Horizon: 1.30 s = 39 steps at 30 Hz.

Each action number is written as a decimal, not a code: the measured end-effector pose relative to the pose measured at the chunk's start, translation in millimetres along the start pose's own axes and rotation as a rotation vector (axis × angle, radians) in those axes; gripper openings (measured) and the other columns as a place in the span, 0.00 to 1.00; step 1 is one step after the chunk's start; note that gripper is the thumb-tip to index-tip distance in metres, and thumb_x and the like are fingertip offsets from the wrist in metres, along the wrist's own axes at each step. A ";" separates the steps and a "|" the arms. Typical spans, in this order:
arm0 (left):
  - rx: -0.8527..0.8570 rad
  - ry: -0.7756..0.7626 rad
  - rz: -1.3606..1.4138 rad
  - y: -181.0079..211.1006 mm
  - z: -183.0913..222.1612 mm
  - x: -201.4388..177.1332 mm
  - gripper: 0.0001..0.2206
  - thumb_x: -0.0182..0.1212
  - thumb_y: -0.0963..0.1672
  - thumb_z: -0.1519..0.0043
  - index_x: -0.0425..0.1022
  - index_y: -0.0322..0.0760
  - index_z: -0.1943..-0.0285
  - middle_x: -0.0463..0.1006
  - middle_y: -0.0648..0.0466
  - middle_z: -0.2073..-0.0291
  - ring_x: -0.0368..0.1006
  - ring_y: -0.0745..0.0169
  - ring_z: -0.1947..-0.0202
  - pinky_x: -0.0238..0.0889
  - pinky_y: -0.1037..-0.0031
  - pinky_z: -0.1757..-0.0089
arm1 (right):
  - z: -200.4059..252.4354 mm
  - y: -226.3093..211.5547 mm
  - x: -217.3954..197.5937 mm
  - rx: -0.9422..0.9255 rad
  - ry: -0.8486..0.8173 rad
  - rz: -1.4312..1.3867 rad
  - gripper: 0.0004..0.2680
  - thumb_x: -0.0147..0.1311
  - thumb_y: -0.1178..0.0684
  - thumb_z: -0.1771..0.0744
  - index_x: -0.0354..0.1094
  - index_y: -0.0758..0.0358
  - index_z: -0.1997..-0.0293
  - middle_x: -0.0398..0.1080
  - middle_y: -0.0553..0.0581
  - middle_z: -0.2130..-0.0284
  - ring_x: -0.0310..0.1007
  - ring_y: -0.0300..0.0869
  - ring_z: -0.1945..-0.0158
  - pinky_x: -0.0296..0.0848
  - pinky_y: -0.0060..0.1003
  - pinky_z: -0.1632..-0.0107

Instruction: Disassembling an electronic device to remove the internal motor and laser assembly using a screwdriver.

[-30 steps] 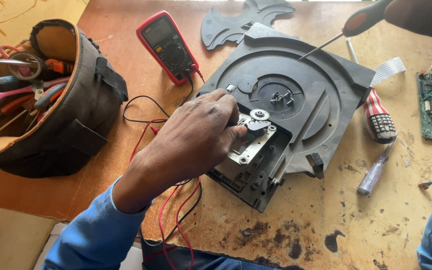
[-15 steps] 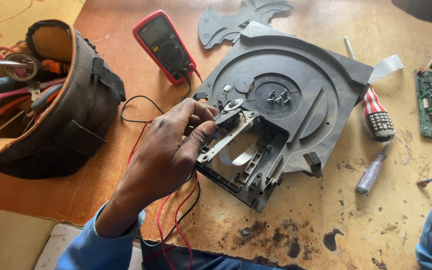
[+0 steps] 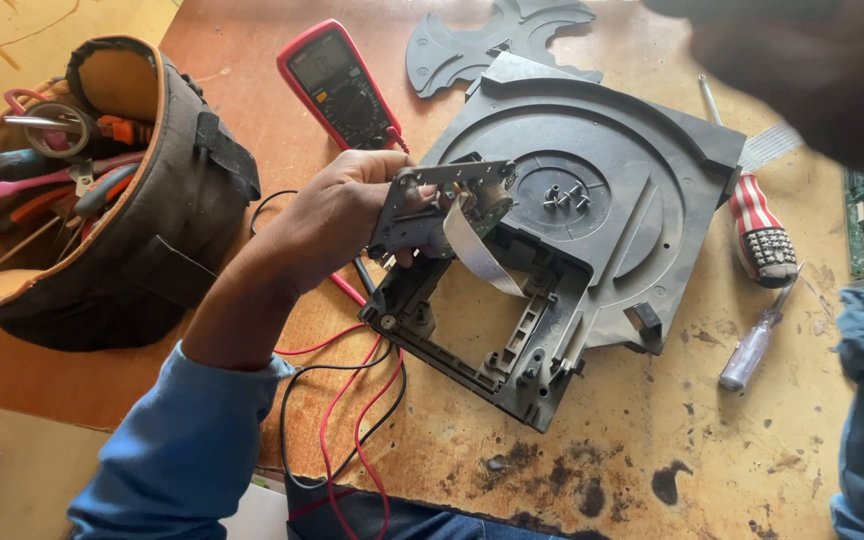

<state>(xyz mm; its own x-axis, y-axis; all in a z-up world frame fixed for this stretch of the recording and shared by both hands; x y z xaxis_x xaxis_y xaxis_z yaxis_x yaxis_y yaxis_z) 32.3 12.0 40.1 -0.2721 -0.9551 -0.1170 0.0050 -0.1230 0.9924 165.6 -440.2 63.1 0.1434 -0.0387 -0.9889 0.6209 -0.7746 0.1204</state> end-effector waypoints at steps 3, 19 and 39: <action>-0.177 -0.079 0.035 2.4 -6.9 -3.3 0.09 0.56 0.45 0.38 0.75 0.32 0.59 0.82 0.41 0.74 0.77 0.58 0.76 0.67 0.74 0.74 | -52.5 -147.5 -53.6 0.008 -0.010 0.013 0.20 0.38 0.39 0.24 0.61 0.53 0.74 0.54 0.48 0.77 0.55 0.41 0.75 0.56 0.39 0.67; -0.213 -0.069 0.126 7.5 1.7 -2.0 0.13 0.57 0.45 0.39 0.75 0.32 0.50 0.82 0.41 0.68 0.82 0.50 0.70 0.74 0.71 0.70 | -77.5 -236.1 -53.6 0.121 -0.149 -0.678 0.09 0.62 0.48 0.34 0.76 0.41 0.48 0.74 0.47 0.70 0.67 0.39 0.71 0.66 0.35 0.65; -0.007 -0.146 0.050 15.5 35.9 10.8 0.33 0.57 0.53 0.48 0.64 0.44 0.30 0.76 0.50 0.43 0.79 0.61 0.52 0.80 0.70 0.61 | -72.0 -234.9 -49.8 -0.001 -0.071 -0.714 0.08 0.66 0.51 0.36 0.80 0.41 0.54 0.75 0.42 0.71 0.65 0.35 0.72 0.65 0.29 0.63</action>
<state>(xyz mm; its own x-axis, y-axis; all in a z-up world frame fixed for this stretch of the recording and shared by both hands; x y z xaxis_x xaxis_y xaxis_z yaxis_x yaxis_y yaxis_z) -5.1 9.5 55.6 -0.4088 -0.9106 -0.0597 0.0285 -0.0782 0.9965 68.1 -210.9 90.4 -0.3487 0.4363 -0.8295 0.5448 -0.6258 -0.5582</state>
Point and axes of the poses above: each hand's wrist, its own z-axis away from the middle knuckle, its own x-axis out of the palm, y = z × x, the point moved 1 cm from there along -z, towards the middle knuckle
